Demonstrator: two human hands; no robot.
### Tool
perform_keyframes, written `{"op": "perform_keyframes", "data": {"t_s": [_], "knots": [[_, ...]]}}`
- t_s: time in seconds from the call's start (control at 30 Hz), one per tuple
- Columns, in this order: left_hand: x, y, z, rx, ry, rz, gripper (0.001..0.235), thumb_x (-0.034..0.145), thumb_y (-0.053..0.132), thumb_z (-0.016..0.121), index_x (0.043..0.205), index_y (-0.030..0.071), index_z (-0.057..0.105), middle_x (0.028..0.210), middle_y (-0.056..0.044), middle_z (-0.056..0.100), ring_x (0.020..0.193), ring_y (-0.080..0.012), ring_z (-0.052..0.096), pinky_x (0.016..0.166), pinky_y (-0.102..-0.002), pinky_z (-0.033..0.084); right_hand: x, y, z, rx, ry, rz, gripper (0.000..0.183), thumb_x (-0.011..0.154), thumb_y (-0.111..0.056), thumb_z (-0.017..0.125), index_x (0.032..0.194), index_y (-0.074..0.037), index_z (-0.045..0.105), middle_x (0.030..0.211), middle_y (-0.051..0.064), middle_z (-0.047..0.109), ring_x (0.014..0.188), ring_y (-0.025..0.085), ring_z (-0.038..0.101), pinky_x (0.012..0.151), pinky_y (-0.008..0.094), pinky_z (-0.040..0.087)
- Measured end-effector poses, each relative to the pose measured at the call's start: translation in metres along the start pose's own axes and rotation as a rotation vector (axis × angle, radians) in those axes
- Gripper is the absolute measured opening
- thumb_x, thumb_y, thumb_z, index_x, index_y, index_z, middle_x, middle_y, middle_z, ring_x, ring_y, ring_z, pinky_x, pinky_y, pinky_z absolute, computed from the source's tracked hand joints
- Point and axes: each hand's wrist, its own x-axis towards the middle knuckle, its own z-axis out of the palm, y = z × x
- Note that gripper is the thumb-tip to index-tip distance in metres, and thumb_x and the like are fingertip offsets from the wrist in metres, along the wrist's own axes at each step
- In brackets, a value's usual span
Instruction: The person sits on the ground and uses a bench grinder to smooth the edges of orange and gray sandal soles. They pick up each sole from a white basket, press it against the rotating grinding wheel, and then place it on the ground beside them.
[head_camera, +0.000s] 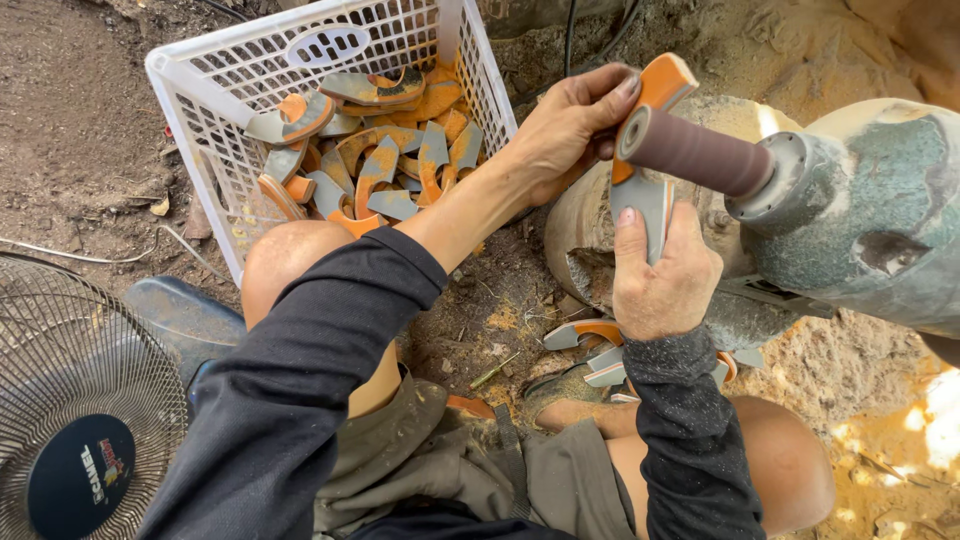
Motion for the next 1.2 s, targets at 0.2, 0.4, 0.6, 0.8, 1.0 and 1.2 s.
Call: {"op": "perform_keyframes", "data": {"t_s": [0.2, 0.4, 0.6, 0.8, 1.0, 1.2], "knots": [[-0.019, -0.01, 0.003, -0.038, 0.063, -0.06, 0.026, 0.107, 0.03, 0.061, 0.111, 0.005, 0.069, 0.087, 0.001, 0.069, 0.068, -0.0039, 0.054, 0.062, -0.019, 0.048, -0.006, -0.008, -0.017, 0.029, -0.083, 0.044, 0.018, 0.104, -0.016, 0.068, 0.102, 0.002, 0.063, 0.081, 0.018, 0.068, 0.07, 0.029, 0.07, 0.066, 0.039, 0.053], [-0.032, -0.013, 0.008, -0.072, 0.107, -0.114, 0.026, 0.106, 0.029, 0.058, 0.111, 0.006, 0.069, 0.089, 0.002, 0.068, 0.074, -0.0044, 0.058, 0.064, -0.02, 0.051, -0.009, -0.014, -0.026, 0.074, -0.123, 0.083, 0.018, 0.102, -0.016, 0.067, 0.105, 0.002, 0.066, 0.079, 0.015, 0.068, 0.068, 0.022, 0.068, 0.066, 0.035, 0.052], [-0.049, -0.014, 0.01, -0.039, 0.152, -0.175, 0.025, 0.108, 0.028, 0.055, 0.112, 0.006, 0.067, 0.091, 0.002, 0.068, 0.077, -0.0043, 0.059, 0.066, -0.019, 0.052, -0.011, -0.016, -0.034, 0.125, -0.177, 0.142, 0.017, 0.101, -0.016, 0.068, 0.104, 0.002, 0.068, 0.075, 0.01, 0.065, 0.066, 0.016, 0.057, 0.062, 0.031, 0.047], [-0.069, -0.023, 0.004, -0.095, 0.169, -0.241, 0.023, 0.108, 0.026, 0.055, 0.11, 0.006, 0.066, 0.091, 0.0, 0.068, 0.074, -0.007, 0.058, 0.064, -0.021, 0.051, -0.017, -0.016, -0.039, 0.096, -0.275, 0.219, 0.019, 0.098, -0.017, 0.068, 0.099, 0.001, 0.068, 0.071, 0.009, 0.063, 0.063, 0.015, 0.056, 0.06, 0.031, 0.046], [-0.06, -0.017, 0.005, -0.06, 0.176, -0.195, 0.024, 0.109, 0.026, 0.054, 0.112, 0.005, 0.066, 0.093, 0.001, 0.068, 0.077, -0.0046, 0.06, 0.065, -0.02, 0.052, -0.01, -0.017, -0.033, 0.09, -0.218, 0.159, 0.021, 0.097, -0.018, 0.068, 0.104, 0.002, 0.07, 0.075, 0.01, 0.064, 0.065, 0.015, 0.058, 0.063, 0.031, 0.047], [-0.035, 0.0, 0.008, 0.001, 0.147, -0.064, 0.024, 0.105, 0.022, 0.059, 0.119, 0.005, 0.068, 0.094, -0.002, 0.07, 0.074, -0.0071, 0.06, 0.065, -0.022, 0.054, 0.009, -0.013, -0.037, 0.175, -0.19, 0.201, 0.023, 0.101, -0.02, 0.066, 0.106, 0.002, 0.071, 0.073, 0.008, 0.065, 0.063, 0.012, 0.057, 0.059, 0.028, 0.045]]}}
